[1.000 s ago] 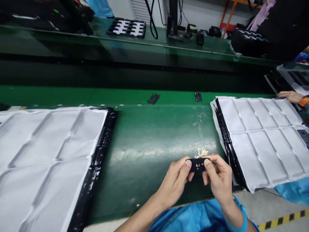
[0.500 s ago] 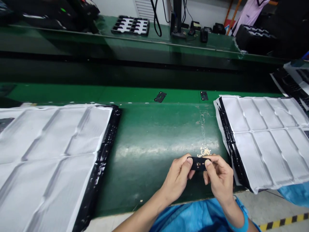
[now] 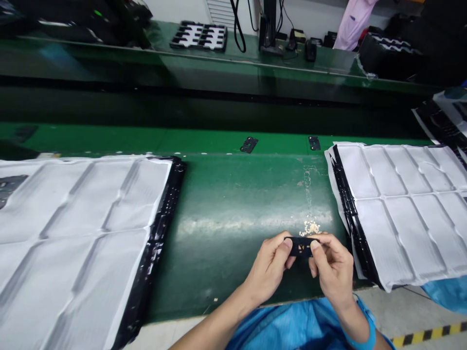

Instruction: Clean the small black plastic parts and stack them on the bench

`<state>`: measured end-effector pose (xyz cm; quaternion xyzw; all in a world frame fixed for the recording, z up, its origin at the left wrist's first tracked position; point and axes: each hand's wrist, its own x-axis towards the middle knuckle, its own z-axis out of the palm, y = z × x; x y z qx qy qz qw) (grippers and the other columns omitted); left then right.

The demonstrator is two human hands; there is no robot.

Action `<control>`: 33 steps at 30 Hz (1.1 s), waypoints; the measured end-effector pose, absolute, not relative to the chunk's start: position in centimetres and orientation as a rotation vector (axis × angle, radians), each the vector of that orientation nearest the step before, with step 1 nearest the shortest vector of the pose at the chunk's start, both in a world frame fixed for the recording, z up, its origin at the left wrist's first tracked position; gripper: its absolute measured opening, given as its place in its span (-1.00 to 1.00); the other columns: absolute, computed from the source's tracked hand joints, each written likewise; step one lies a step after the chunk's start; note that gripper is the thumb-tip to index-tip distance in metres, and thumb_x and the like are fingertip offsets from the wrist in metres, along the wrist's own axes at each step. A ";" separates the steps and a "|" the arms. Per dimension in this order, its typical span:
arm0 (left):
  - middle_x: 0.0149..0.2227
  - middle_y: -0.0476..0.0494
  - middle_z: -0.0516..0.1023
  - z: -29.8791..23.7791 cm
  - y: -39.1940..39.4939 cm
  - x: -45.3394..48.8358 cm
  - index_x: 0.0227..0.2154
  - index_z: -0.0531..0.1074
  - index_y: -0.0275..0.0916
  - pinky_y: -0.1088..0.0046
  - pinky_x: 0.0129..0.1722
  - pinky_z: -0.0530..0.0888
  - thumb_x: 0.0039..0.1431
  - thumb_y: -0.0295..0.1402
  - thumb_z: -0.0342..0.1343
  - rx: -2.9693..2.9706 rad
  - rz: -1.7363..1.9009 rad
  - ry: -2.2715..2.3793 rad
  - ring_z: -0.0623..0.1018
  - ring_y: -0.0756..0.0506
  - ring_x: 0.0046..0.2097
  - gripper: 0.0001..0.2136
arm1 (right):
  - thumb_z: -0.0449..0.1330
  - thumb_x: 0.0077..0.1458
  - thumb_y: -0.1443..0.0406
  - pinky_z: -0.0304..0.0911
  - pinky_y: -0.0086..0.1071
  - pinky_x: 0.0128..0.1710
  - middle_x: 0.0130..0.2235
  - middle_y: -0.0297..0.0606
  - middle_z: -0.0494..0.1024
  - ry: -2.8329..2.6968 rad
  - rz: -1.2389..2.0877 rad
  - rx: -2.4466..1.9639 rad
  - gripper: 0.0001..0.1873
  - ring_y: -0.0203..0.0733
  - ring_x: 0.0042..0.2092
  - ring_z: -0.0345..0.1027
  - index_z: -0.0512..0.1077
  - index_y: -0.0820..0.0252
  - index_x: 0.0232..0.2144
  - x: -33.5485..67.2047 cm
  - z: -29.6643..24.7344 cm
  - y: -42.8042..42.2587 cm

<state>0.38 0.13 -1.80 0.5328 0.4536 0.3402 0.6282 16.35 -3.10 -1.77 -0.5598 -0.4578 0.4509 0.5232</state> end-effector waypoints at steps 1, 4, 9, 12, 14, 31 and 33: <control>-0.60 0.07 0.27 -1.9 0.1 0.4 -0.54 0.24 -0.15 0.44 -0.49 0.19 0.47 -0.05 -0.14 1.210 0.783 1.055 0.24 0.00 -0.55 -0.54 | 0.21 0.42 0.17 0.14 -0.50 -0.63 -0.61 -0.47 0.35 -1.108 1.078 -1.335 -0.75 -0.38 -0.65 0.23 0.57 0.21 -0.23 16.4 -1.9 -3.2; -0.62 0.06 0.27 -2.0 0.2 0.4 -0.58 0.23 -0.15 0.44 -0.50 0.19 0.44 -0.07 -0.13 1.173 0.772 1.099 0.24 -0.01 -0.55 -0.54 | 0.19 0.43 0.23 0.17 -0.48 -0.60 -0.55 -0.44 0.39 -1.184 1.054 -1.331 -0.80 -0.36 -0.62 0.27 0.60 0.19 -0.16 16.5 -2.3 -3.6; -0.65 0.03 0.29 -1.7 0.4 0.8 -0.62 0.21 -0.14 0.44 -0.52 0.19 0.37 -0.13 -0.10 1.010 0.760 1.133 0.23 -0.01 -0.57 -0.58 | 0.22 0.41 0.25 0.21 -0.43 -0.55 -0.39 -0.31 0.51 -1.282 1.004 -1.342 -0.82 -0.32 -0.54 0.32 0.61 0.16 -0.08 16.9 -2.4 -3.9; -0.62 0.03 0.35 -1.1 0.5 0.6 -0.53 0.33 -0.19 0.46 -0.52 0.21 0.37 -0.10 -0.05 0.994 0.750 1.118 0.28 -0.01 -0.57 -0.62 | 0.22 0.42 0.18 0.18 -0.45 -0.57 -0.44 -0.35 0.48 -1.206 1.129 -1.334 -0.78 -0.35 -0.57 0.28 0.60 0.19 -0.14 17.2 -2.2 -3.5; -0.66 0.09 0.31 -0.8 0.5 0.3 -0.45 0.39 -0.21 0.49 -0.52 0.20 0.37 -0.09 0.00 1.027 0.744 1.114 0.26 0.01 -0.59 -0.65 | 0.23 0.41 0.13 0.11 -0.47 -0.60 -0.51 -0.40 0.42 -1.126 1.235 -1.329 -0.73 -0.38 -0.61 0.22 0.60 0.21 -0.17 17.3 -2.0 -3.2; -0.68 -0.01 0.48 0.4 0.2 -1.0 -0.31 0.54 -0.31 0.53 -0.60 0.29 0.31 -0.09 0.11 0.956 0.691 1.082 0.34 0.03 -0.68 -0.65 | 0.30 0.28 -0.05 0.00 -0.54 -0.68 -0.63 -0.50 0.30 -0.911 1.353 -1.332 -0.55 -0.44 -0.69 0.11 0.57 0.25 -0.27 15.9 -0.8 -2.9; -0.68 0.00 0.47 0.5 0.3 -1.1 -0.32 0.54 -0.30 0.54 -0.60 0.28 0.32 -0.10 0.10 0.971 0.686 1.086 0.33 0.03 -0.67 -0.66 | 0.30 0.25 -0.08 -0.03 -0.55 -0.70 -0.63 -0.52 0.28 -0.884 1.347 -1.334 -0.53 -0.45 -0.70 0.08 0.55 0.24 -0.31 15.7 -0.8 -2.8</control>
